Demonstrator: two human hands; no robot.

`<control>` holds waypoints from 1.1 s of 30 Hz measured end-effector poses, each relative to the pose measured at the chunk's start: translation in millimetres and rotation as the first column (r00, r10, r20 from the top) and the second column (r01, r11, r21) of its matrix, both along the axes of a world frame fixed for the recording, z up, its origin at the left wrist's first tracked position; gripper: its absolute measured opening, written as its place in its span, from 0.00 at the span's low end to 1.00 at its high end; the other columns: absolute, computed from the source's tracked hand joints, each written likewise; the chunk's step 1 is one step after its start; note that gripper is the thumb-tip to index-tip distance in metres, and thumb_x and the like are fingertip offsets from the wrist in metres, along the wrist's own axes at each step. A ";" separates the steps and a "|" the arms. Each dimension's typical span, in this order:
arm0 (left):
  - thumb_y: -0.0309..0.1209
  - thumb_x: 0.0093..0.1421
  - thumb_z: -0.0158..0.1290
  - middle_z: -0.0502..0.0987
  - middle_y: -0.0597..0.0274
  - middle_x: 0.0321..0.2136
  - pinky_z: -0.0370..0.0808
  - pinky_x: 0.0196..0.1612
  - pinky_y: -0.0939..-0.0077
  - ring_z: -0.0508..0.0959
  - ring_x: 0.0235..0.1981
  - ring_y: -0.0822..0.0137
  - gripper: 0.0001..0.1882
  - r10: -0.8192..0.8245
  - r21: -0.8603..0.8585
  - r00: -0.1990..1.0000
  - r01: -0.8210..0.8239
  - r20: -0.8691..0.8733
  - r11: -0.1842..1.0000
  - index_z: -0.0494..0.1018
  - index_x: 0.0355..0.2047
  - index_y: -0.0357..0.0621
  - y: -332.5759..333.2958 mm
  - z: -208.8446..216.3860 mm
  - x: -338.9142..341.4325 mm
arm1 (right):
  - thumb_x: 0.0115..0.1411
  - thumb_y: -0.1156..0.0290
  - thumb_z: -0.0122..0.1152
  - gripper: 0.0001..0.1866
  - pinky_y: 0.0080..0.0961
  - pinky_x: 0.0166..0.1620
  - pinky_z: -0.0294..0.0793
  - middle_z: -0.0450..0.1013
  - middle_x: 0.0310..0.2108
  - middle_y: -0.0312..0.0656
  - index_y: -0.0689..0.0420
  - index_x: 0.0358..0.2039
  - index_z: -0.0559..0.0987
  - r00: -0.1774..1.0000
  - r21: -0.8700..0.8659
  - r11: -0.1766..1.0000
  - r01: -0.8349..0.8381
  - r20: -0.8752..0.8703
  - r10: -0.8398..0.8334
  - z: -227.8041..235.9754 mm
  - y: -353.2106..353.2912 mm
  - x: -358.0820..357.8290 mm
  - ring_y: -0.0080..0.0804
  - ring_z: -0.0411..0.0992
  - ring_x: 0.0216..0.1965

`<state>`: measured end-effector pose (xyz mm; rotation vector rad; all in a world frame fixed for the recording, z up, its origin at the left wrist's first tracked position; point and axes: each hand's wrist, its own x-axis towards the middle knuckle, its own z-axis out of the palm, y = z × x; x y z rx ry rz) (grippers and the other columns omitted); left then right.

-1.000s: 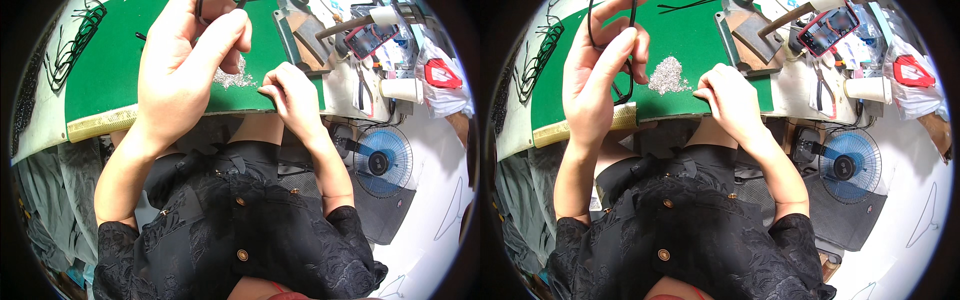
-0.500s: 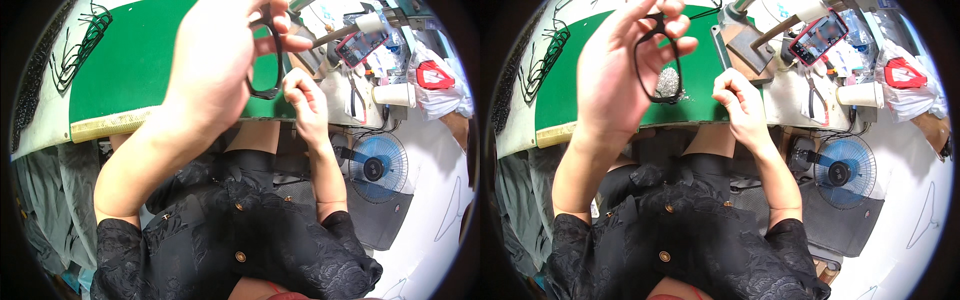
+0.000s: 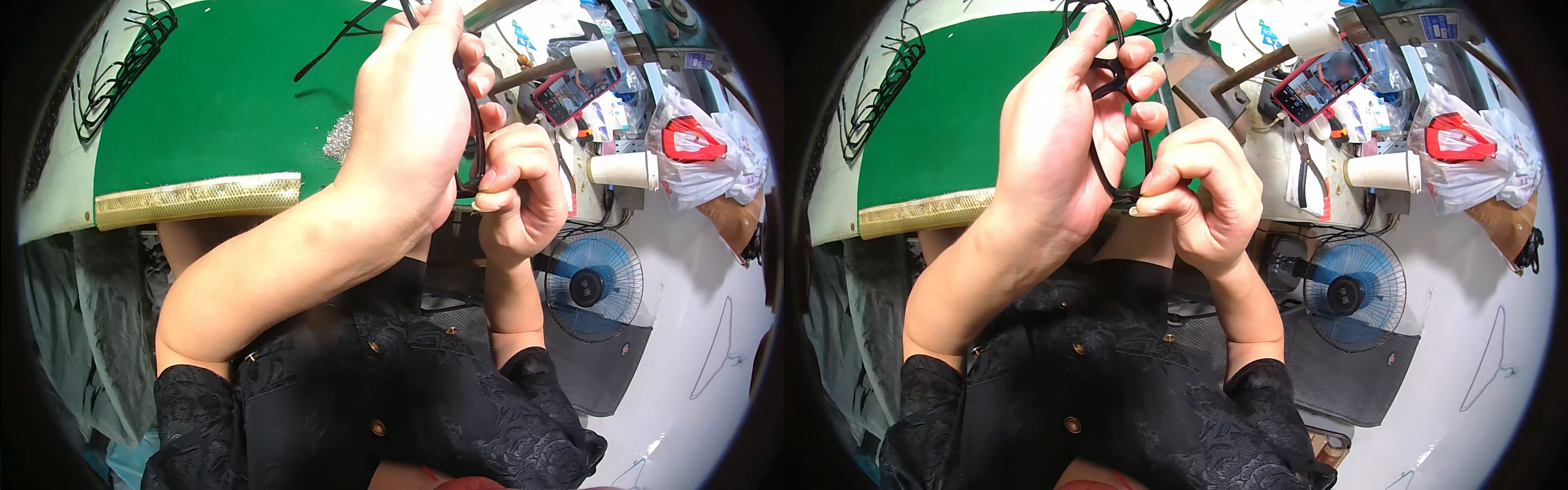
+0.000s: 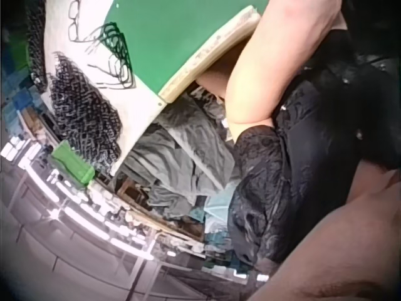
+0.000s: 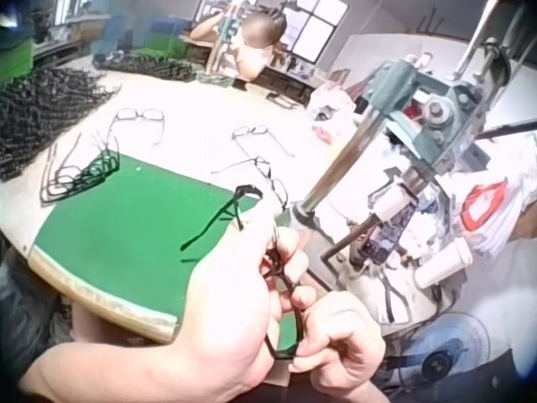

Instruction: The person assembles eyeglasses by inserting small metal components into the frame arms and then using a vertical press to secure them. The person repeats this process for multiple frames, handling each one individually and stacking the finished units.

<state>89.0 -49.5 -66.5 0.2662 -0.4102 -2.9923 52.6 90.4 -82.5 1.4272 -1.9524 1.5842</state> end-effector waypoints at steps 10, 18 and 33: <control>0.41 0.68 0.44 0.67 0.65 0.22 0.69 0.26 0.77 0.68 0.19 0.70 0.15 0.037 0.007 0.999 -0.037 0.006 0.999 0.65 0.29 0.45 5.7 -4.3 -6.2 | 0.42 0.77 0.71 0.10 0.21 0.32 0.69 0.71 0.23 0.39 0.61 0.24 0.76 0.998 -0.004 0.999 -0.041 0.054 0.041 1.6 0.4 -4.1 0.28 0.69 0.26; 0.41 0.68 0.44 0.66 0.65 0.22 0.68 0.25 0.77 0.68 0.19 0.70 0.14 0.053 -0.006 0.999 -0.053 0.005 0.999 0.65 0.29 0.45 7.6 -6.6 -10.4 | 0.50 0.73 0.67 0.10 0.21 0.34 0.67 0.70 0.23 0.38 0.60 0.23 0.73 0.991 -0.029 0.998 -0.059 0.116 0.062 -3.1 -0.6 -4.3 0.27 0.68 0.27; 0.40 0.68 0.44 0.65 0.65 0.22 0.68 0.24 0.77 0.67 0.19 0.70 0.14 0.070 -0.016 0.997 -0.070 0.010 0.997 0.64 0.29 0.45 6.0 -7.1 -13.6 | 0.60 0.77 0.59 0.05 0.14 0.38 0.65 0.67 0.31 0.38 0.64 0.31 0.72 0.901 -0.140 0.989 -0.037 0.424 0.094 -5.0 -3.8 11.7 0.20 0.65 0.32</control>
